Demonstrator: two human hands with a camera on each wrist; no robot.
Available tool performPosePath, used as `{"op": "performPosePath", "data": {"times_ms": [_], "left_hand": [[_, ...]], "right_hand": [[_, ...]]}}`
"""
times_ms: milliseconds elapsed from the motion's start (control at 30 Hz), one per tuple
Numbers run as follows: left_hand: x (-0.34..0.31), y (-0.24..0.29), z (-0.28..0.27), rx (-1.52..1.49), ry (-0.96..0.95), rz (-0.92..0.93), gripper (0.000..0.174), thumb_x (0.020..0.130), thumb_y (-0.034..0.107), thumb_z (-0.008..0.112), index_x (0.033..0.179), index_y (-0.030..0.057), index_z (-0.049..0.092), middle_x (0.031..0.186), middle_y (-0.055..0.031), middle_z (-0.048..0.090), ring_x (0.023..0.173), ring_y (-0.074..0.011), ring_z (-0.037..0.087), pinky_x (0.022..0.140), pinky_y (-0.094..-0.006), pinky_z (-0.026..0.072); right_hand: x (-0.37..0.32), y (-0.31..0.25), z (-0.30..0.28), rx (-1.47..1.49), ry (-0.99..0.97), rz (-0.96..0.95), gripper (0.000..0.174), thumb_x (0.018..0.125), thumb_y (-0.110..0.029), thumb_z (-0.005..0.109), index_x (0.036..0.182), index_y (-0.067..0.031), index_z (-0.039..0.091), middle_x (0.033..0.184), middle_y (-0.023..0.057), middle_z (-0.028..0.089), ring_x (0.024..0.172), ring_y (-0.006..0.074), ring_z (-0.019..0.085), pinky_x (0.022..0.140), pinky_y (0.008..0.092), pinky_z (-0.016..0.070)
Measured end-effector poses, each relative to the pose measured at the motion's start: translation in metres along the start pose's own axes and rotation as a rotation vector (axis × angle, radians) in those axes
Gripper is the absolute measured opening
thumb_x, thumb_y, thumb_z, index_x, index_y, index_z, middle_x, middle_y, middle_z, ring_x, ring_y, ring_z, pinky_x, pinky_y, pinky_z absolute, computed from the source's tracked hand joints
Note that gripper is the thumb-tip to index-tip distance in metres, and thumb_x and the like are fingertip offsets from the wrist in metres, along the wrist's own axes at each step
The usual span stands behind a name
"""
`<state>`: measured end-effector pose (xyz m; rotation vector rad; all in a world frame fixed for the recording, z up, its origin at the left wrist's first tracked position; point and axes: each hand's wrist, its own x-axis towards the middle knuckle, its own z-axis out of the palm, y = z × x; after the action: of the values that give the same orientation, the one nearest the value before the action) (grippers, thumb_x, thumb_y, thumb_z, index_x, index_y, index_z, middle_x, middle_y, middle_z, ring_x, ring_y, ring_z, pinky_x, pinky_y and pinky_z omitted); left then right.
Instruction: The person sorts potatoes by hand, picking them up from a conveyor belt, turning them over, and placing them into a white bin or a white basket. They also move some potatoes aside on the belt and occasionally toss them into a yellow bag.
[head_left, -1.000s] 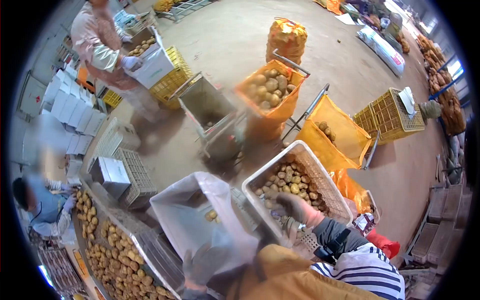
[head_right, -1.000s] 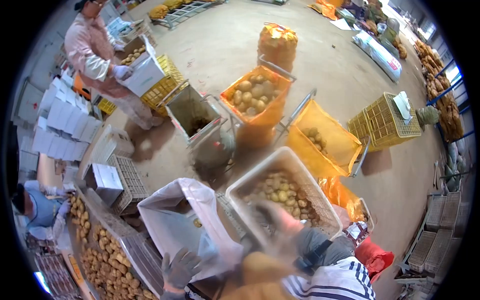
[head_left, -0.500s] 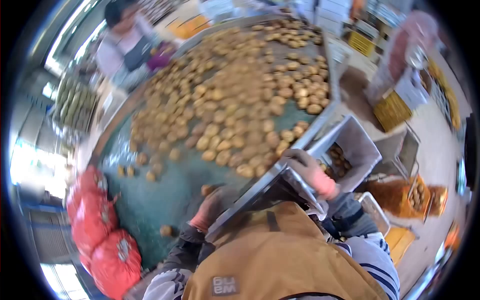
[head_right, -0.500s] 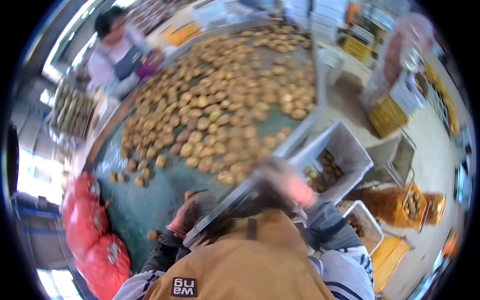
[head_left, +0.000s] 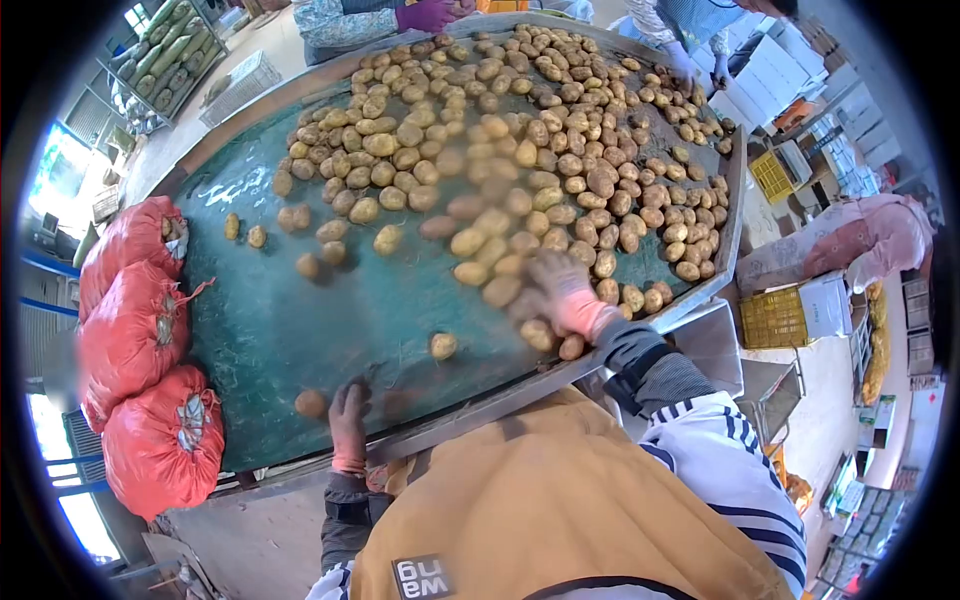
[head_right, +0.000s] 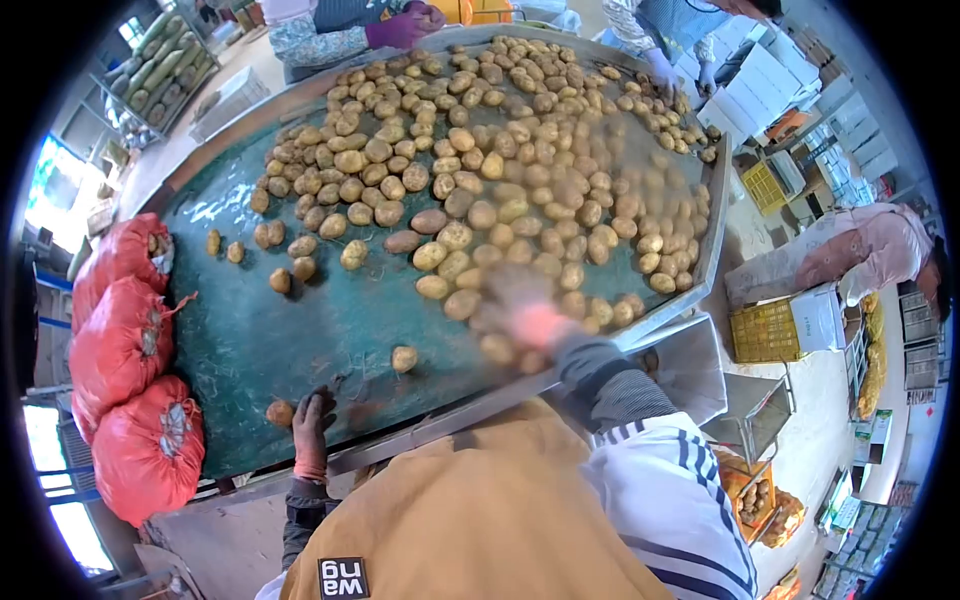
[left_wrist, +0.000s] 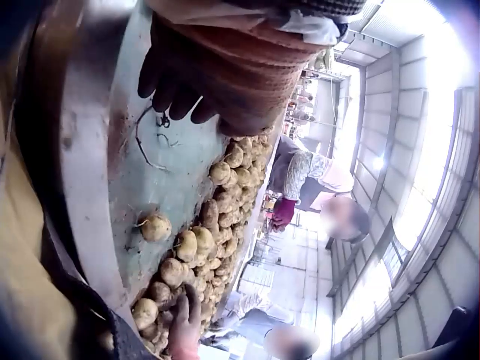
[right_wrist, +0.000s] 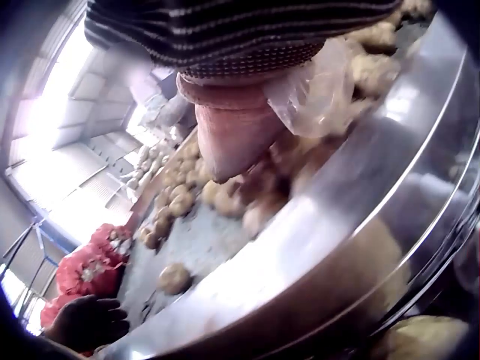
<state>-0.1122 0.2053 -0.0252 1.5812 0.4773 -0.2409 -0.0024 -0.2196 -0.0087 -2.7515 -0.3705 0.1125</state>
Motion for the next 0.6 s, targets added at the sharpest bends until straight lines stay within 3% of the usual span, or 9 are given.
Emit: {"op": "performPosePath", "data": {"times_ms": [67,133,200,300,400,433,467,533,600], "left_hand": [[0.014,0.009,0.011,0.006,0.072,0.054,0.038,0.1,0.03,0.057,0.126,0.0029,0.063,0.113,-0.0051,0.067,0.101,-0.015,0.062,0.082,-0.0283,0.0481],[0.029,0.018,0.027,0.012,0.061,0.046,0.037,0.099,0.029,0.057,0.126,0.003,0.064,0.111,-0.0044,0.067,0.099,-0.0143,0.062,0.082,-0.0277,0.048],[0.047,0.029,0.045,0.023,0.048,0.035,0.037,0.099,0.028,0.058,0.125,0.0031,0.064,0.109,-0.0038,0.066,0.097,-0.0136,0.062,0.081,-0.0271,0.0478],[0.064,0.044,0.102,0.123,-0.055,0.026,0.037,0.1,0.029,0.059,0.128,0.0051,0.062,0.111,-0.0029,0.065,0.097,-0.012,0.061,0.082,-0.0258,0.0482],[0.067,0.049,0.173,0.351,-0.221,0.096,0.04,0.099,0.027,0.056,0.127,-0.0008,0.06,0.116,-0.0144,0.065,0.103,-0.0236,0.062,0.091,-0.0343,0.0487],[0.061,0.059,0.197,0.408,-0.32,0.16,0.042,0.099,0.028,0.057,0.128,-0.0019,0.059,0.121,-0.0181,0.064,0.11,-0.0285,0.061,0.096,-0.0373,0.0476],[0.062,0.052,0.21,0.452,-0.38,0.379,0.043,0.099,0.028,0.057,0.129,-0.0021,0.058,0.122,-0.0201,0.064,0.112,-0.0311,0.061,0.098,-0.0387,0.047],[0.067,0.057,0.223,0.624,-0.452,0.433,0.044,0.1,0.029,0.056,0.131,-0.0013,0.056,0.123,-0.0215,0.063,0.117,-0.0327,0.059,0.1,-0.0393,0.0462],[0.07,0.076,0.211,0.398,-0.396,0.173,0.045,0.1,0.029,0.055,0.135,-0.0004,0.053,0.124,-0.0193,0.063,0.115,-0.0318,0.059,0.1,-0.038,0.0466]], "right_hand": [[0.003,0.05,-0.017,-0.21,0.07,-0.2,0.051,0.086,-0.041,0.061,0.13,-0.0159,0.059,0.139,0.018,0.049,0.131,0.0406,0.043,0.111,0.0547,0.0263],[0.009,0.112,-0.025,-0.358,0.087,-0.103,0.051,0.088,-0.04,0.061,0.134,-0.0201,0.057,0.14,0.0187,0.049,0.13,0.0409,0.044,0.11,0.0517,0.0314],[0.024,0.125,-0.07,-0.043,-0.01,0.189,0.049,0.089,-0.037,0.062,0.135,-0.0216,0.057,0.136,0.0194,0.052,0.124,0.0405,0.048,0.104,0.0484,0.0395],[0.052,0.163,-0.071,-0.348,0.366,0.096,0.036,0.088,-0.032,0.064,0.12,-0.0166,0.065,0.112,0.0146,0.06,0.101,0.0362,0.057,0.091,0.0461,0.0431],[0.104,0.129,-0.068,-0.031,0.289,-0.129,0.032,0.089,-0.027,0.062,0.117,-0.0129,0.066,0.112,0.0138,0.06,0.099,0.0365,0.058,0.089,0.047,0.0434],[0.12,0.128,-0.049,-0.144,0.287,-0.3,0.031,0.088,-0.02,0.059,0.117,-0.0103,0.063,0.107,0.0126,0.06,0.095,0.0344,0.059,0.082,0.0464,0.0443],[0.13,0.129,-0.03,-0.279,0.246,-0.285,0.032,0.087,-0.019,0.058,0.118,-0.0102,0.062,0.106,0.0123,0.06,0.094,0.033,0.06,0.08,0.0456,0.0445],[0.142,0.128,-0.002,-0.57,0.169,-0.244,0.034,0.086,-0.017,0.056,0.119,-0.0098,0.06,0.103,0.0116,0.059,0.091,0.0301,0.06,0.076,0.0441,0.0449],[0.157,0.127,-0.001,-0.645,-0.042,-0.152,0.044,0.083,-0.02,0.059,0.126,-0.0091,0.056,0.103,0.0128,0.059,0.087,0.0304,0.061,0.073,0.0432,0.0458]]}}
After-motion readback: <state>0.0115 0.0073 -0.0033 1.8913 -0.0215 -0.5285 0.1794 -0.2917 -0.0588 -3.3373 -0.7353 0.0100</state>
